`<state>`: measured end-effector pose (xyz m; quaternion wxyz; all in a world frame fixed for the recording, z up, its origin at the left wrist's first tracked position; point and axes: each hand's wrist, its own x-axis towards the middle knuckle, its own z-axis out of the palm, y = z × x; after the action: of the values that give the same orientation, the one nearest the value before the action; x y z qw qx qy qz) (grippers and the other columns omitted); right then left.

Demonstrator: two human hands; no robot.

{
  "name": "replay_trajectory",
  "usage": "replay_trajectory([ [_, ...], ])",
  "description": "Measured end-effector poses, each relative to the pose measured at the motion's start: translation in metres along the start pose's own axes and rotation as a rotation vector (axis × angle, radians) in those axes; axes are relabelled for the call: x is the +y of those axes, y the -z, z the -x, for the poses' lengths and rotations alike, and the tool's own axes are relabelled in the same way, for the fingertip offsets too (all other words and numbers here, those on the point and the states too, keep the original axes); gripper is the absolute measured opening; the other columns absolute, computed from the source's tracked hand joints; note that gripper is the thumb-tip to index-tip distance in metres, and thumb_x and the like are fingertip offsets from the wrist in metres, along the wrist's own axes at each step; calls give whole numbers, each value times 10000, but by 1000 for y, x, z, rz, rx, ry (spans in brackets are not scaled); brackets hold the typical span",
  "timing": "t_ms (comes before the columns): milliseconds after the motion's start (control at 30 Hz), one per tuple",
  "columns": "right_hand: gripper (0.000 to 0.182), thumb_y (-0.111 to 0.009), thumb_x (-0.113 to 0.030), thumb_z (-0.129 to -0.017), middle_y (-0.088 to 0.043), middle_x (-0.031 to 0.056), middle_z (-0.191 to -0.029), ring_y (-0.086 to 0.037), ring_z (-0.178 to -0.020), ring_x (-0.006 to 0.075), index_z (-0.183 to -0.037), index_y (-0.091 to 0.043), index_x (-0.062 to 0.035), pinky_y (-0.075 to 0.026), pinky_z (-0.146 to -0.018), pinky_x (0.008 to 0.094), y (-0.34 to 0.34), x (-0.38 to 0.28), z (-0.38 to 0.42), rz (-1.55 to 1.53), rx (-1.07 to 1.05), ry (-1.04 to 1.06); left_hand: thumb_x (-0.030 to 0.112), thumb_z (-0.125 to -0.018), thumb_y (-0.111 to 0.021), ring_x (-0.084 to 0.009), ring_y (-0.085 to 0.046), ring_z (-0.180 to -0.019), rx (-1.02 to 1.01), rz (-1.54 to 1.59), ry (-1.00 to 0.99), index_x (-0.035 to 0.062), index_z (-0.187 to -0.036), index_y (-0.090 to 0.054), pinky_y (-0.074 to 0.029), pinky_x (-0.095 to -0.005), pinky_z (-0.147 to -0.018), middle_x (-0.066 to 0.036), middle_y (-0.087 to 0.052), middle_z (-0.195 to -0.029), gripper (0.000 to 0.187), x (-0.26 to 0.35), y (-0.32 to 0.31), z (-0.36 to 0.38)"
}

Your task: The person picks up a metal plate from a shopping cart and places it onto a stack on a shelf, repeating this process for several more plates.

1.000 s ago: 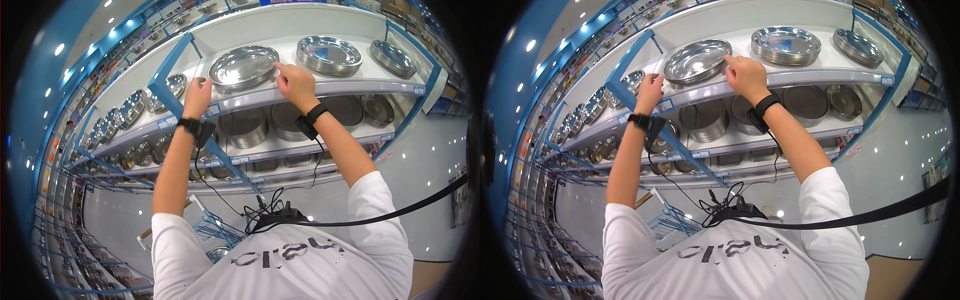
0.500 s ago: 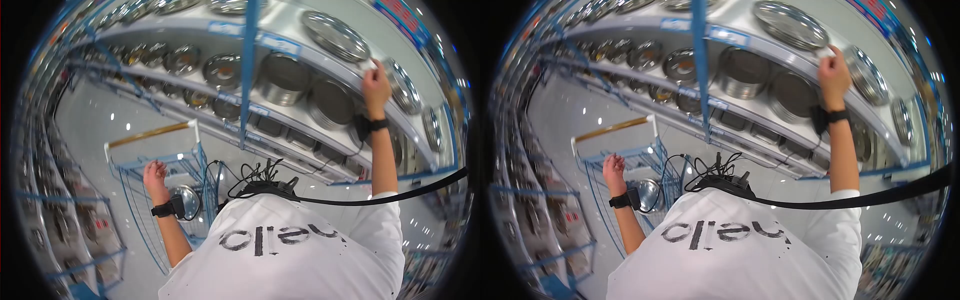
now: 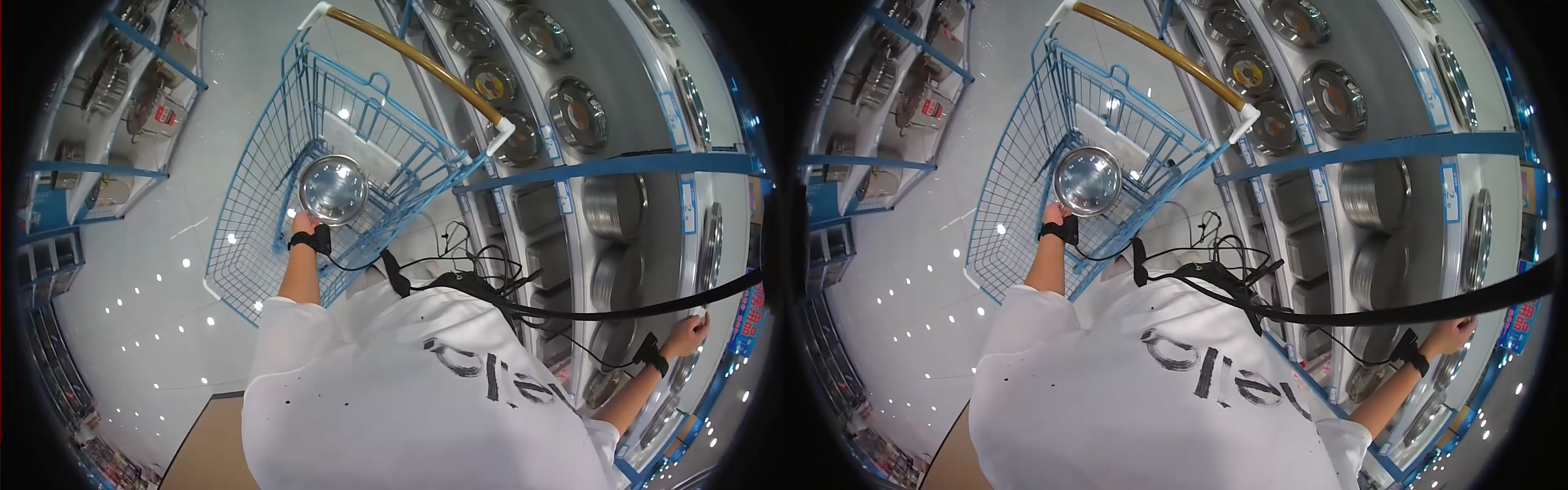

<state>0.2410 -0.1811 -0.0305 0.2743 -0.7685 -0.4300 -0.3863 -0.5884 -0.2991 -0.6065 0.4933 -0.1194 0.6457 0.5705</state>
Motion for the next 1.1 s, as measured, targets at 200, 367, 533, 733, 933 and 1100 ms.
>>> replay_trajectory([
  [200,368,-498,-305,-828,-687,49,-830,-642,-765,247,-1131,-674,-193,-478,-710,384,7,-14,1,35,-20,-45,70,-831,-558,-330,-642,-899,-25,-943,-426,-25,-1088,-611,-520,-410,-771,-170,-670,-982,279,-78,30,-54],
  [367,374,-493,-304,-830,-682,56,-837,-634,-758,243,-1125,-671,-160,-473,-715,379,3,-11,-4,34,-24,-15,147,-748,-686,-371,-597,-1034,-137,-1512,-399,31,-1129,-595,-506,-409,-789,-200,-633,-1087,409,-46,0,-29],
  [533,391,-490,-285,-832,-644,57,-795,-600,-722,247,-1147,-646,-113,-460,-695,382,12,-40,4,46,-1,-39,134,-730,-697,-387,-608,-965,-54,-1073,-356,44,-1068,-620,-504,-431,-769,-208,-647,-1001,359,-135,46,-132],
  [733,416,-501,-268,-819,-639,62,-792,-604,-733,247,-1186,-620,-114,-468,-717,387,11,-41,4,52,4,-54,240,-859,-576,-287,-626,-815,201,124,254,11,-1020,-619,-497,-377,-664,-122,-650,-900,282,-98,12,-76],
  [933,404,-504,-271,-825,-648,67,-834,-620,-718,267,-1177,-618,-106,-477,-690,415,11,-40,5,29,14,-46,245,-858,-561,-243,-602,-580,-38,-288,85,5,-924,-619,-461,-360,-516,-117,-626,-740,255,-77,3,-50],
  [1100,384,-492,-236,-852,-650,115,-798,-630,-687,279,-1194,-603,-101,-468,-619,419,-4,-8,3,104,126,97,316,-870,-538,-251,-578,-637,-154,-52,193,97,-923,-549,-532,-392,-573,-118,-556,-799,226,-25,-17,5],
])
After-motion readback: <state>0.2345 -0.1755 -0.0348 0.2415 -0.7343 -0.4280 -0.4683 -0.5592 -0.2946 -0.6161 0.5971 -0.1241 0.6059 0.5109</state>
